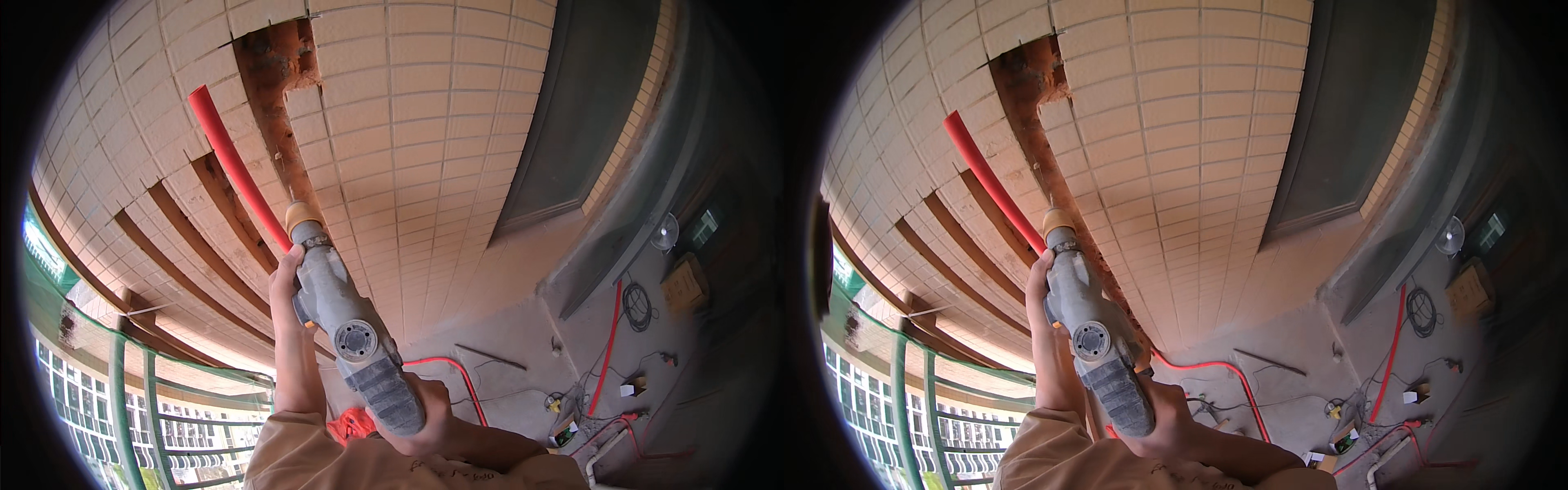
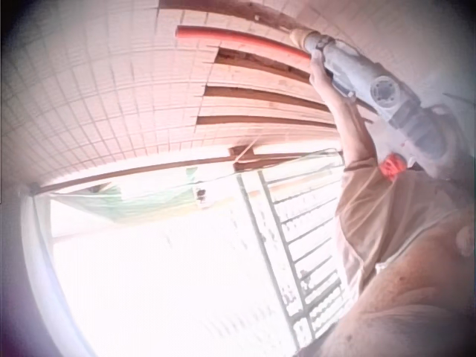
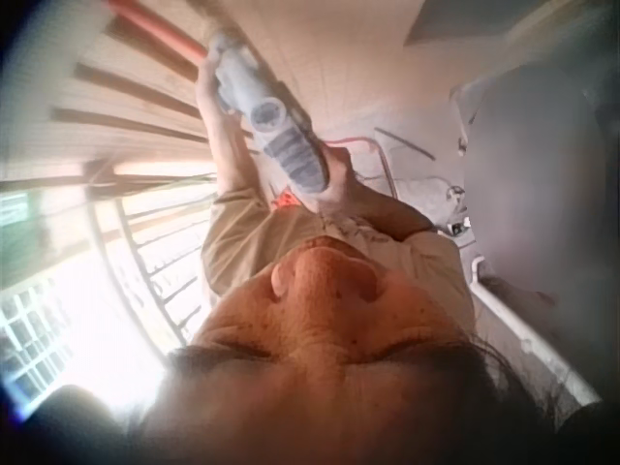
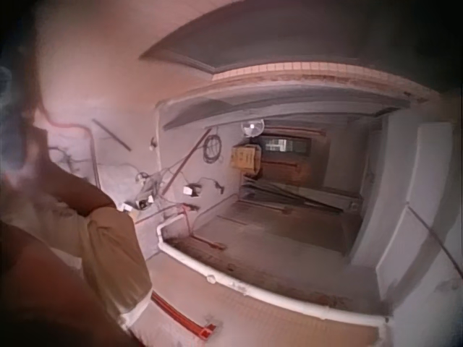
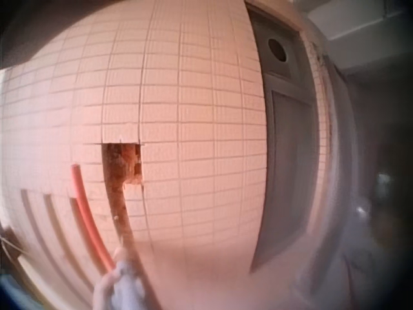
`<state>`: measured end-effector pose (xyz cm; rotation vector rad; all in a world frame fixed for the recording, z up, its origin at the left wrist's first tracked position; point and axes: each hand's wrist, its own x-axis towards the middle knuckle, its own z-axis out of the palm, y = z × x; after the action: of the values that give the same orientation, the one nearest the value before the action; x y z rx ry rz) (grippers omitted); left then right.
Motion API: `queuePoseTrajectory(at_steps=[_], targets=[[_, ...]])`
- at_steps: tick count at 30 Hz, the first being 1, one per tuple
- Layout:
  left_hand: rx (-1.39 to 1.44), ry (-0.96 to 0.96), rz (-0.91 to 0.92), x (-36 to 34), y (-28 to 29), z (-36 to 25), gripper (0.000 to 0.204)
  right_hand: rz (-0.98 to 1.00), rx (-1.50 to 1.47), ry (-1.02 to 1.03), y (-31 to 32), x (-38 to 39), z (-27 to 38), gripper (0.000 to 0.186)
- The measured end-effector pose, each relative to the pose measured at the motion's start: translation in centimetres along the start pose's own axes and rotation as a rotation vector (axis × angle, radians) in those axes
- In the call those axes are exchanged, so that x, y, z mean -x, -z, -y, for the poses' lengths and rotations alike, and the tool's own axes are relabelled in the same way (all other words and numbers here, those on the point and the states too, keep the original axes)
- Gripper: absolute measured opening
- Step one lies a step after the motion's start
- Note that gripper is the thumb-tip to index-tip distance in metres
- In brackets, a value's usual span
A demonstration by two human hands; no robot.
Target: The person uses a rotary hammer drill to cut a groove in a tiled ceiling and inserts a red pipe into it. They secure the pipe using a hammer and green plastic clips, repeating the process along the ceiling surface.
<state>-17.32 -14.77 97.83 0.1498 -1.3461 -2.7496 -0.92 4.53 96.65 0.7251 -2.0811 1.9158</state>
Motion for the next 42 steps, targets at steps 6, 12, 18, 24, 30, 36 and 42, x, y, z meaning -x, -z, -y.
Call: queuePoseTrajectory(at_steps=[6, 12, 18, 24, 30, 36, 42], targets=[[0.088, 0.085, 0.023, 0.0, 0.1, -1.5, 0.039, -0.039, -0.028, 0.056, -1.9, -0.7, 1.1, 0.035], [0.109, 0.094, 0.047, -0.7, 0.2, -1.5, 0.037, -0.042, 0.003, 0.03, -2.3, -1.2, 0.5, 0.038], [0.099, 0.081, 0.038, -3.5, 0.8, -2.7, 0.039, -0.097, -0.005, 0.072, -4.6, -2.5, -0.3, 0.035], [0.187, 0.126, 0.056, -1.5, 0.6, -1.9, 0.039, -0.078, 0.07, 0.108, -3.9, -2.0, -0.9, 0.028], [-0.103, -0.007, 0.057, 5.8, 2.3, 0.8, 0.046, -0.069, 0.267, 0.044, -1.7, 6.2, 1.4, 0.045], [-0.522, 0.249, 0.199, 11.9, 3.8, 12.1, 0.044, -0.216, 0.27, -0.489, 4.8, 15.9, 2.4, 0.039], [-1.048, 0.488, 0.613, 18.9, 11.1, 23.2, 0.038, -0.478, 0.35, -1.002, 8.1, 26.8, -6.5, 0.03]])
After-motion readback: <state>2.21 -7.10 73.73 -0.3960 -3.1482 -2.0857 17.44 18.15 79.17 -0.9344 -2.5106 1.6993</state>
